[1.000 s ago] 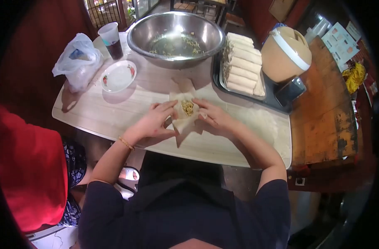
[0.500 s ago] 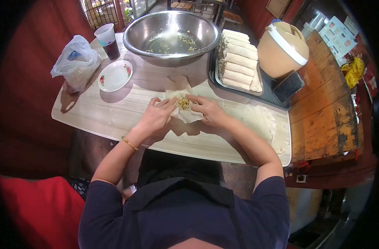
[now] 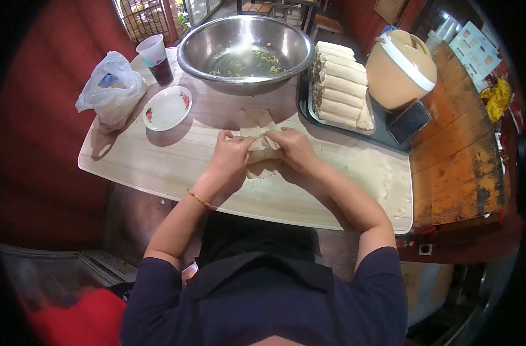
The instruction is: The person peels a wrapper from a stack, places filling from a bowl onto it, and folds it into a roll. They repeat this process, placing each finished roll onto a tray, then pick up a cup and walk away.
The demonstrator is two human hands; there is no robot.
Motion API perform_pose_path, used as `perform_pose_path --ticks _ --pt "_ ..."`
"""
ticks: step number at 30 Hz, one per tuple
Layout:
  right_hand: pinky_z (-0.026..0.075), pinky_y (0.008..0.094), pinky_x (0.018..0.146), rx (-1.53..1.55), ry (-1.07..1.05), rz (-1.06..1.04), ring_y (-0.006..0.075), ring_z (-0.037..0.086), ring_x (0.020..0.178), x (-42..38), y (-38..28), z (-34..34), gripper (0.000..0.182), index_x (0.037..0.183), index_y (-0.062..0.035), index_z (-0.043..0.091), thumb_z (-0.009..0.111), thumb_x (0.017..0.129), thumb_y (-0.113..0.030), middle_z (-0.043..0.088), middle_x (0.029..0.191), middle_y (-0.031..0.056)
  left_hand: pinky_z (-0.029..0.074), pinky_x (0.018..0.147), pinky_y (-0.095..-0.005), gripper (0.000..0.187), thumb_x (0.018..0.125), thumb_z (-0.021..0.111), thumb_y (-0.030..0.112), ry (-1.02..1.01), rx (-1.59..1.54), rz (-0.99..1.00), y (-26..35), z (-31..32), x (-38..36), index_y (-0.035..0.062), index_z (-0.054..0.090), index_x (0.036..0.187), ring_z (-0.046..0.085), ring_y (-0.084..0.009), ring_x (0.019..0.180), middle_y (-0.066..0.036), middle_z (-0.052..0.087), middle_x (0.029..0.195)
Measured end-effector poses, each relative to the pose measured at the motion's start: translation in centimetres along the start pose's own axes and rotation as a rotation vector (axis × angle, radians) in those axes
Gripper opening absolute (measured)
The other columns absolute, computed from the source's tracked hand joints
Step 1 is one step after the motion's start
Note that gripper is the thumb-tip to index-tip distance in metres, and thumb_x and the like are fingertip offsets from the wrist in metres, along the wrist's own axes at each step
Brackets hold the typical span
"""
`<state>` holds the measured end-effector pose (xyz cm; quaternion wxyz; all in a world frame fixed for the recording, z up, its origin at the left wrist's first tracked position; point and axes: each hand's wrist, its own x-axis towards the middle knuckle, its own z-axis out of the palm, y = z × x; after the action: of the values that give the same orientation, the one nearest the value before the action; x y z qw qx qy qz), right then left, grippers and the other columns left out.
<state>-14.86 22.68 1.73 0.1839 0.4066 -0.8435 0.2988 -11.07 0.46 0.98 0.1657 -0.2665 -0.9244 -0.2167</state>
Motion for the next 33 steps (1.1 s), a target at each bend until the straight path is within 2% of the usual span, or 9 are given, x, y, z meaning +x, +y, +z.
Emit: perform_pose_path --ticks 7,12,14,20,23,26,28,31,33 --pt "0.05 0.0442 0.071 0.212 -0.112 0.341 0.0371 0.063 0.077 2.2 1.7 0.7 0.024 0.096 -0.0077 0.071 0.075 0.073 -0.014 0.068 0.078 0.0149 0.05 0.082 -0.0421 0.02 0.08 0.067 0.011 -0.029 -0.28 -0.351 -0.7 0.6 2.2 0.0051 0.07 0.1 0.067 -0.0331 0.09 -0.016 0.071 0.087" --pt "0.044 0.0451 0.081 -0.053 -0.04 0.1 0.0305 0.057 0.096 2.6 1.9 0.9 0.043 0.107 -0.011 0.065 0.081 0.069 -0.022 0.062 0.097 0.0097 0.051 0.081 -0.0419 0.037 0.082 0.069 0.012 -0.029 -0.418 -0.407 -1.1 0.9 2.6 0.005 0.063 0.117 0.065 -0.0376 0.095 -0.019 0.069 0.102" --pt "0.041 0.0453 0.082 -0.32 0.081 -0.025 0.0284 0.054 0.099 3.2 0.4 0.0 0.053 0.112 -0.0113 0.059 0.082 0.066 -0.024 0.055 0.102 0.0083 0.048 0.085 -0.0448 0.054 0.081 0.071 0.011 0.26 -0.21 -0.154 -0.9 1.5 2.0 0.007 0.053 0.132 0.06 -0.0386 0.104 -0.02 0.061 0.114" --pt "0.045 0.0418 0.078 -0.216 -0.071 -0.233 0.032 0.057 0.094 3.3 2.1 1.1 0.035 0.103 -0.007 0.055 0.073 0.076 -0.02 0.054 0.095 0.0115 0.049 0.077 -0.0452 0.057 0.082 0.07 0.007 0.15 -0.012 -0.067 0.0 0.7 2.6 0.008 0.047 0.134 0.059 -0.038 0.099 -0.019 0.055 0.111" --pt "0.048 0.0489 0.074 -0.07 -0.287 -0.027 0.0371 0.06 0.086 2.7 2.3 1.0 0.033 0.113 -0.0047 0.053 0.067 0.088 -0.023 0.054 0.1 0.0152 0.051 0.07 -0.0421 0.051 0.083 0.07 0.009 0.086 -0.175 -0.112 -0.9 1.1 2.0 0.0072 0.048 0.129 0.061 -0.0369 0.094 -0.019 0.056 0.114" --pt "0.049 0.0461 0.077 0.05 -0.313 0.119 0.0369 0.061 0.088 2.4 1.1 -1.0 0.035 0.118 -0.0048 0.052 0.062 0.093 -0.027 0.056 0.107 0.0161 0.053 0.069 -0.0434 0.046 0.086 0.071 0.016 -0.071 -0.315 -0.244 -0.2 -1.9 1.3 0.0064 0.048 0.125 0.064 -0.038 0.085 -0.02 0.054 0.124" --pt "0.049 0.0457 0.081 0.082 -0.38 0.138 0.0391 0.06 0.094 2.1 0.4 -2.8 0.045 0.121 -0.0044 0.05 0.062 0.093 -0.038 0.055 0.115 0.0177 0.053 0.065 -0.0446 0.047 0.085 0.071 0.023 -0.048 -0.198 0.196 0.6 -3.4 0.4 0.0074 0.05 0.124 0.065 -0.0379 0.076 -0.021 0.052 0.13" --pt "0.043 0.0488 0.094 -0.005 -0.427 -0.047 0.0438 0.054 0.108 1.1 -0.9 -4.2 0.067 0.121 -0.0035 0.048 0.072 0.081 -0.051 0.05 0.13 0.0195 0.055 0.074 -0.0468 0.036 0.089 0.064 0.022 -0.285 0.038 0.255 2.6 -5.3 -0.3 0.0037 0.049 0.116 0.065 -0.0386 0.09 -0.024 0.048 0.139" --pt "0.042 0.0488 0.093 -0.067 -0.345 -0.146 0.0404 0.055 0.106 0.1 -1.2 -3.6 0.068 0.121 -0.0024 0.048 0.072 0.081 -0.052 0.051 0.126 0.0194 0.053 0.073 -0.0463 0.036 0.09 0.063 0.021 -0.22 0.065 0.267 1.7 -3.8 -0.6 0.0047 0.05 0.12 0.065 -0.0378 0.087 -0.023 0.052 0.133"
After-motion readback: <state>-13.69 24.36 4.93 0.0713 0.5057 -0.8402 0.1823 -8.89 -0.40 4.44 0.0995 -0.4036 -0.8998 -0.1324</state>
